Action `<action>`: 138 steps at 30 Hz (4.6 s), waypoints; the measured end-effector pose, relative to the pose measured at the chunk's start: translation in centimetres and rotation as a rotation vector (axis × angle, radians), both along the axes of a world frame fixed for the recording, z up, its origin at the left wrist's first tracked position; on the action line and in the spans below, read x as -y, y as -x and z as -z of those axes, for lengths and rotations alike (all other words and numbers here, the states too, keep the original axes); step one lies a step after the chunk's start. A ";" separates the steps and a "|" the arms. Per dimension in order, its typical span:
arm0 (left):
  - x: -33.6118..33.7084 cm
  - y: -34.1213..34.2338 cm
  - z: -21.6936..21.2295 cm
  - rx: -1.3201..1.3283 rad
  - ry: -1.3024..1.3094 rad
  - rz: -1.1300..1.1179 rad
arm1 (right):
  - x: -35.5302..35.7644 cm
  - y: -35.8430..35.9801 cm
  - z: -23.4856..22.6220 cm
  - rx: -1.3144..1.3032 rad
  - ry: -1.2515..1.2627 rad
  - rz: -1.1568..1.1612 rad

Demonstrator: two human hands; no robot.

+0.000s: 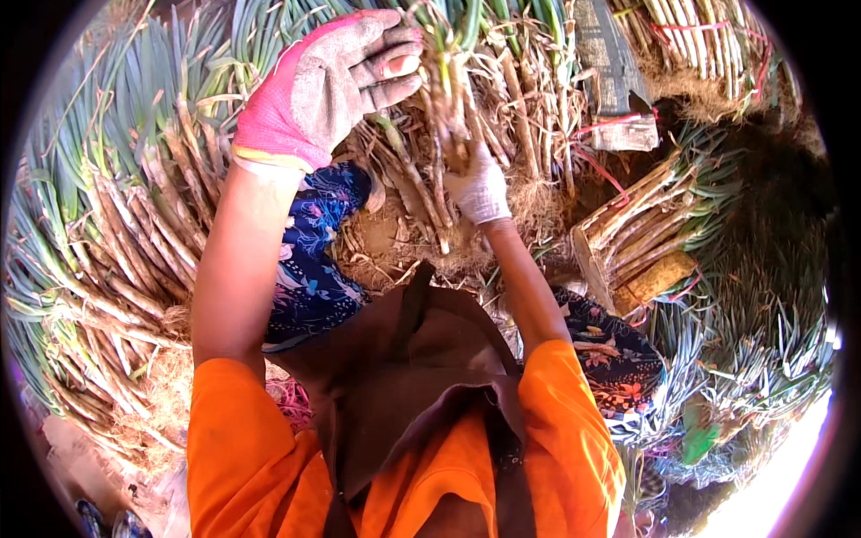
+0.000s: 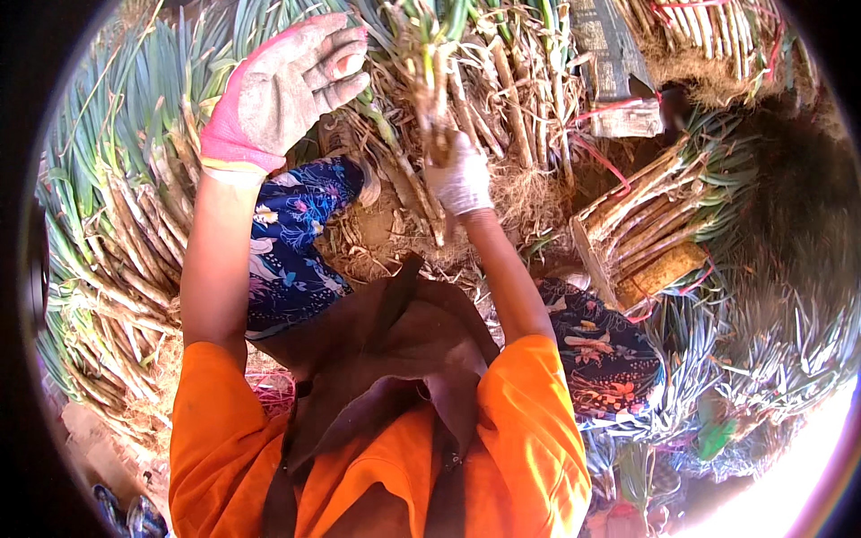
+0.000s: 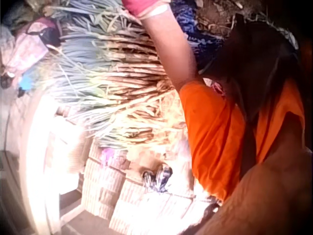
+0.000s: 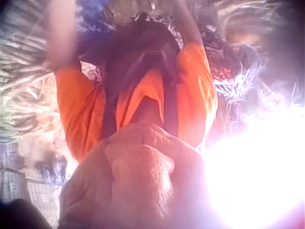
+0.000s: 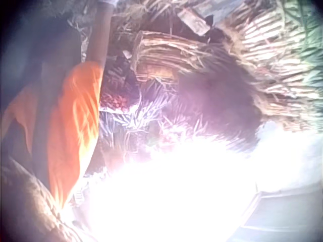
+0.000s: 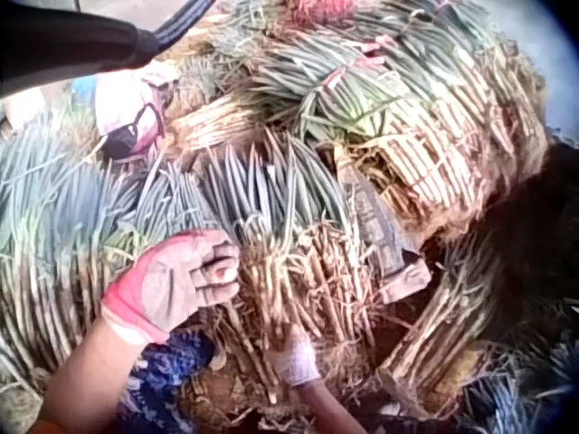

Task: The person, wearing gloves, sorts through bundles of leeks, picking individual stalks, shaking off dirt, and tying them into larger bundles with red string.

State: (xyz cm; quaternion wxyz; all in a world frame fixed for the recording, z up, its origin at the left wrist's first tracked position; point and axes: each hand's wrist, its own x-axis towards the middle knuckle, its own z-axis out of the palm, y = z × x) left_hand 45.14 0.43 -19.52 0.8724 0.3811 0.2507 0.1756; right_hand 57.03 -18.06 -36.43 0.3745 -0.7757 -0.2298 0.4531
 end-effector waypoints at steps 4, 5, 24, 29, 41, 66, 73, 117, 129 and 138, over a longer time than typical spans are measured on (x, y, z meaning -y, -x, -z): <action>0.0 -1.4 0.7 -0.129 -0.107 -0.034 | -0.6 3.3 1.9 0.449 -0.184 -0.221; 0.0 -1.2 0.7 -0.115 -0.085 -0.026 | -1.0 2.9 1.3 0.418 -0.047 -0.359; -0.2 -1.8 -0.3 -0.083 -0.038 0.080 | -0.8 -4.6 8.5 0.416 0.161 -0.126; -0.1 -1.9 0.0 -0.134 -0.032 0.086 | 0.3 -4.5 4.5 -0.259 -0.158 0.187; 5.0 -1.4 12.3 -0.412 0.061 0.143 | 0.3 0.7 -5.0 -0.686 -0.405 0.195; 0.1 -0.1 5.0 0.170 0.564 0.218 | 5.3 -2.1 9.5 0.172 -0.072 -0.021; 2.1 -0.5 7.8 -0.106 0.458 0.021 | 4.8 -1.5 10.0 0.138 -0.065 -0.052; 3.3 -1.2 6.0 -0.155 0.504 -0.025 | -3.6 -7.1 6.8 0.438 -0.078 0.117; -0.5 2.0 -5.1 0.332 0.501 0.073 | -6.5 2.0 9.9 0.297 0.027 -0.389; -1.6 1.6 -3.2 0.256 0.746 -0.005 | -2.2 -5.4 9.9 0.702 -0.187 0.317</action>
